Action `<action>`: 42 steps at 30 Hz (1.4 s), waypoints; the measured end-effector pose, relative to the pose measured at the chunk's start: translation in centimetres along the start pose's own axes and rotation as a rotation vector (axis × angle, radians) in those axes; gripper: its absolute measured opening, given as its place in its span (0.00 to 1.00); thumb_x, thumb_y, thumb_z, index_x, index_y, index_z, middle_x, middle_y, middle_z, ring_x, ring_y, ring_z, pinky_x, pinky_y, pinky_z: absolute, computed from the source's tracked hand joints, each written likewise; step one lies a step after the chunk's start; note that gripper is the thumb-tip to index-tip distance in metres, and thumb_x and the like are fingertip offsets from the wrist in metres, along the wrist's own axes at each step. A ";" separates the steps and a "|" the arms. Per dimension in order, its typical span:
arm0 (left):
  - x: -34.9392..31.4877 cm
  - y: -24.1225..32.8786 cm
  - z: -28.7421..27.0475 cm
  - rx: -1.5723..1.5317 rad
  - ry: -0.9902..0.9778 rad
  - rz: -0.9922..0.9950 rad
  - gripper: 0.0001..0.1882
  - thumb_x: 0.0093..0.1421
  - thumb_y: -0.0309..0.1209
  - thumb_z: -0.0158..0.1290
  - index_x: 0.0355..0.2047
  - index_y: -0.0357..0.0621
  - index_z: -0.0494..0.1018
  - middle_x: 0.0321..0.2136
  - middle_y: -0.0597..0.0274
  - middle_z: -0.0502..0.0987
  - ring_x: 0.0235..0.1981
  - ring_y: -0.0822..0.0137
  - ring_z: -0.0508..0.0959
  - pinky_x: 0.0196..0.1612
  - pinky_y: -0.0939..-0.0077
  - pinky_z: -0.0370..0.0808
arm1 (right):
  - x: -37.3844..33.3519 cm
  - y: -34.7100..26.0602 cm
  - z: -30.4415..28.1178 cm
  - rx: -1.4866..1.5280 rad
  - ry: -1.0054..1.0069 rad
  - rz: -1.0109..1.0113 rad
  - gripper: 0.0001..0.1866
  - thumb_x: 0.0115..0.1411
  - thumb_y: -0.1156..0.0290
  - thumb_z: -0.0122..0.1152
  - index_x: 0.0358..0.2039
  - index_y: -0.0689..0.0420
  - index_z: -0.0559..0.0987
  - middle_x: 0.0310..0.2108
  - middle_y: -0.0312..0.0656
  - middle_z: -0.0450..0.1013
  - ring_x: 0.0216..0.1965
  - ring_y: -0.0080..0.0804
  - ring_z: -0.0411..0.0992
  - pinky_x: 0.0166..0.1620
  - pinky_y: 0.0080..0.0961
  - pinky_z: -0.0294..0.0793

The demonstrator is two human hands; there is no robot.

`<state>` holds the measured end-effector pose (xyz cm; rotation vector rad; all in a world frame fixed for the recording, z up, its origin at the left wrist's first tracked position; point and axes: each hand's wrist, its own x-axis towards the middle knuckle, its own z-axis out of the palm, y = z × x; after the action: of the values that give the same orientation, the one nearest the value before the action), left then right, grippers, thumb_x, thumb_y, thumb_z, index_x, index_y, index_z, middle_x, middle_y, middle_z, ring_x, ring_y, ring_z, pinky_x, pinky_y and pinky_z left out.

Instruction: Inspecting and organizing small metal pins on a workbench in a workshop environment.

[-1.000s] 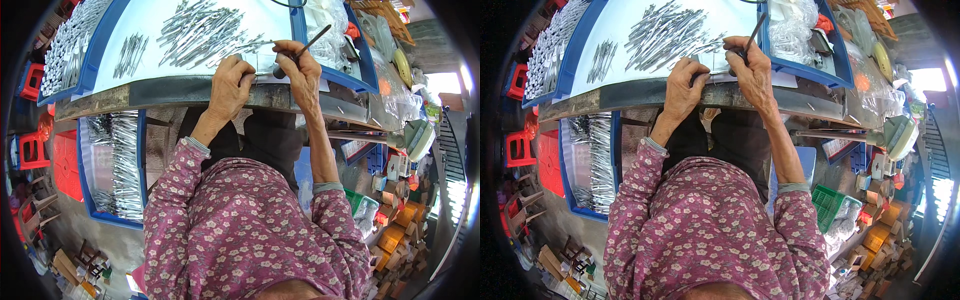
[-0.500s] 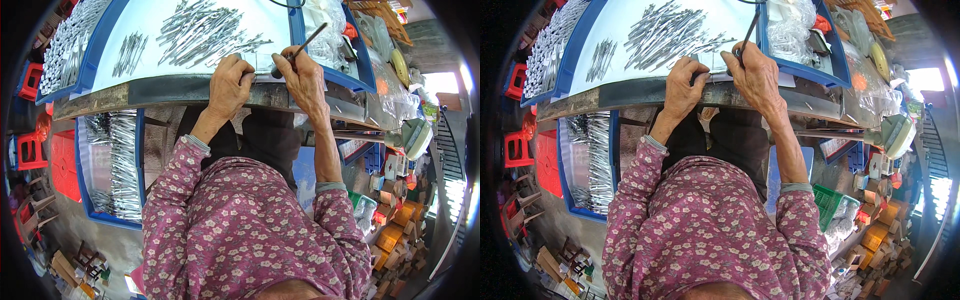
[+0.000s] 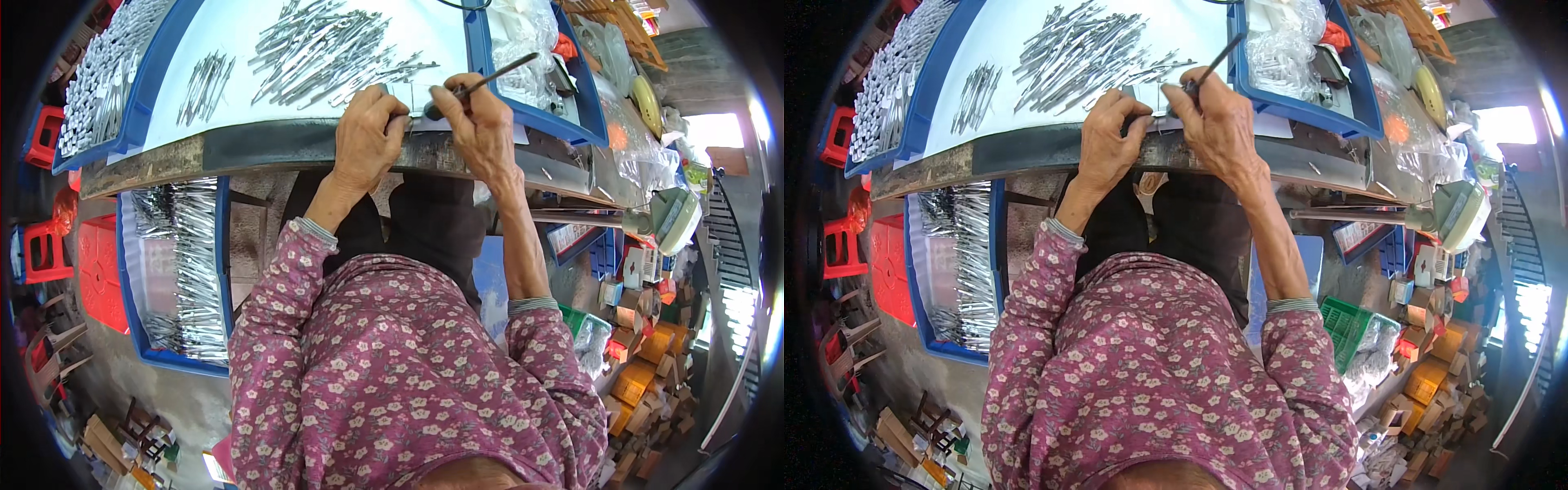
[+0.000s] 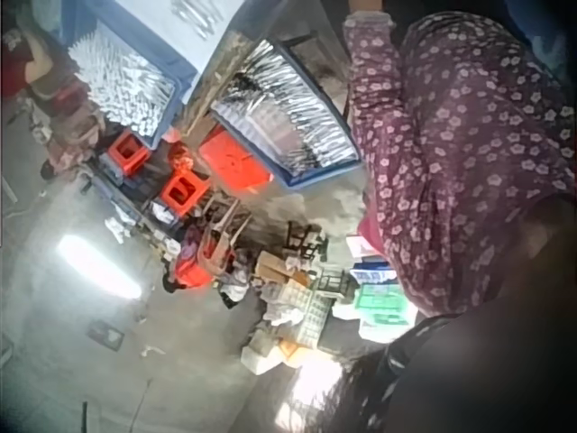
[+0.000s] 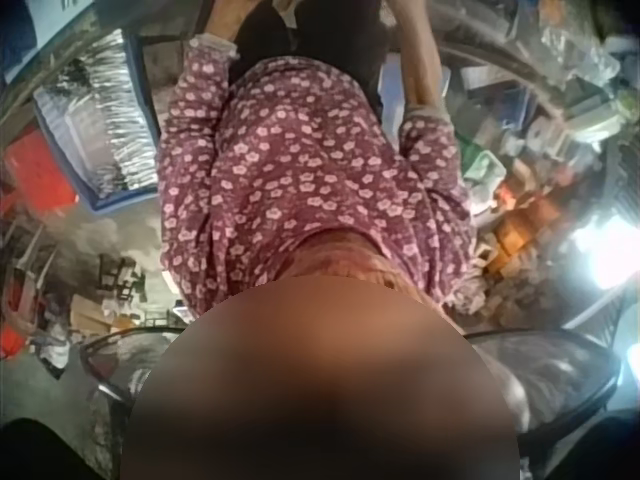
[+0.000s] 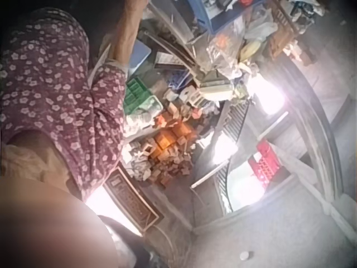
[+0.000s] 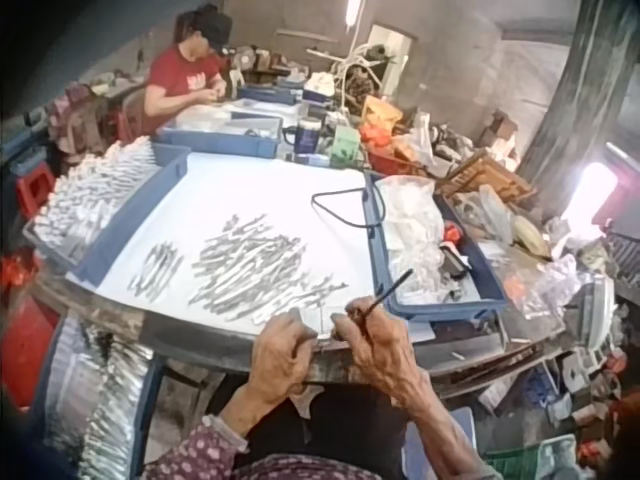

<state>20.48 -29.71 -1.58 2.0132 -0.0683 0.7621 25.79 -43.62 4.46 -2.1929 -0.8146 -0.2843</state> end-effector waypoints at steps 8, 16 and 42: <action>0.0 0.2 0.1 -0.015 0.001 -0.009 0.03 0.45 0.23 0.53 0.21 0.36 0.70 0.22 0.57 0.66 0.28 0.58 0.69 0.31 0.67 0.66 | 0.9 -1.5 -3.6 0.130 0.188 -0.013 0.10 0.56 0.68 0.59 0.32 0.62 0.72 0.18 0.38 0.71 0.20 0.20 0.67 0.24 0.17 0.65; 0.0 0.4 0.1 0.014 -0.019 0.011 0.03 0.46 0.22 0.53 0.22 0.37 0.70 0.23 0.57 0.66 0.28 0.58 0.69 0.31 0.67 0.67 | -0.2 0.4 0.2 -0.110 0.110 -0.066 0.10 0.54 0.68 0.59 0.28 0.60 0.69 0.18 0.47 0.70 0.18 0.41 0.70 0.23 0.31 0.67; 0.1 0.3 -0.4 0.111 -0.052 0.052 0.03 0.46 0.22 0.52 0.22 0.38 0.69 0.23 0.57 0.67 0.28 0.56 0.70 0.31 0.66 0.68 | 0.0 -0.8 -1.1 0.090 0.190 0.018 0.11 0.56 0.66 0.58 0.32 0.61 0.70 0.19 0.43 0.74 0.21 0.33 0.74 0.23 0.26 0.69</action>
<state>20.27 -29.53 -1.19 2.1439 -0.1110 0.7611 25.38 -44.05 5.66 -2.0523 -0.6891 -0.4314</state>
